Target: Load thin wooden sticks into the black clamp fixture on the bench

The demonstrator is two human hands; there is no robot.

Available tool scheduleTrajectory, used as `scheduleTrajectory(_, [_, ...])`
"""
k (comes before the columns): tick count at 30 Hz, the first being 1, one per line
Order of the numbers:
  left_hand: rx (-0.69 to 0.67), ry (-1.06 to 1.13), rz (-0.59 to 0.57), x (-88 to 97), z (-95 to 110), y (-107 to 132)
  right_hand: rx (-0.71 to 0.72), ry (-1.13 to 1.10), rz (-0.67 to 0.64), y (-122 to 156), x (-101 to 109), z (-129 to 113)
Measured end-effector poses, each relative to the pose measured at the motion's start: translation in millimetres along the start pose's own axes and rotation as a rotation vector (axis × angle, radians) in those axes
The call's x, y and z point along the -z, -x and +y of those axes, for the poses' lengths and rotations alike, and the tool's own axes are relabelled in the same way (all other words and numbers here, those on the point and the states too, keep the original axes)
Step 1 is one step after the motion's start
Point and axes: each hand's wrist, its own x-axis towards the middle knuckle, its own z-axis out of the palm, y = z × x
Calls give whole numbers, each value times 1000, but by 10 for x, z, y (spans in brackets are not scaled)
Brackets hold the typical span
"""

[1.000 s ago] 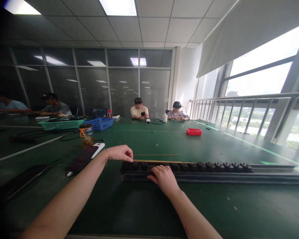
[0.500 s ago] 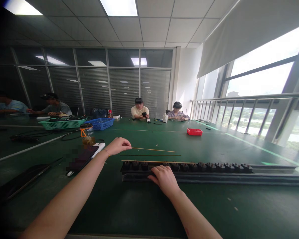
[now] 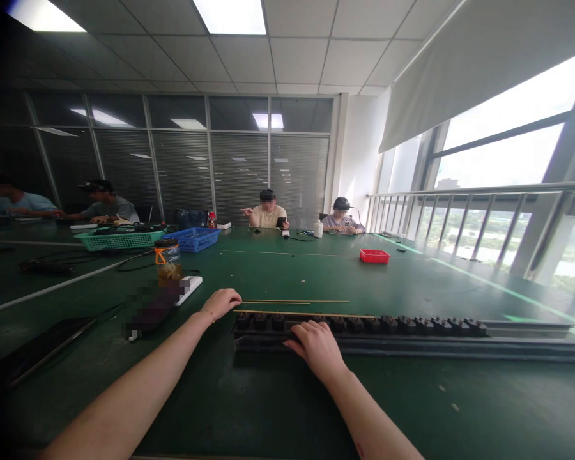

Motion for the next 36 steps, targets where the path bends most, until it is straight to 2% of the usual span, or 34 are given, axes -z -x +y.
scheduleTrajectory(12, [6, -7, -49, -32, -13, -7, 0, 8, -6, 0, 2, -11])
scheduleTrajectory(36, [42, 41, -49, 26, 7, 57, 4, 11, 5, -3, 41, -34])
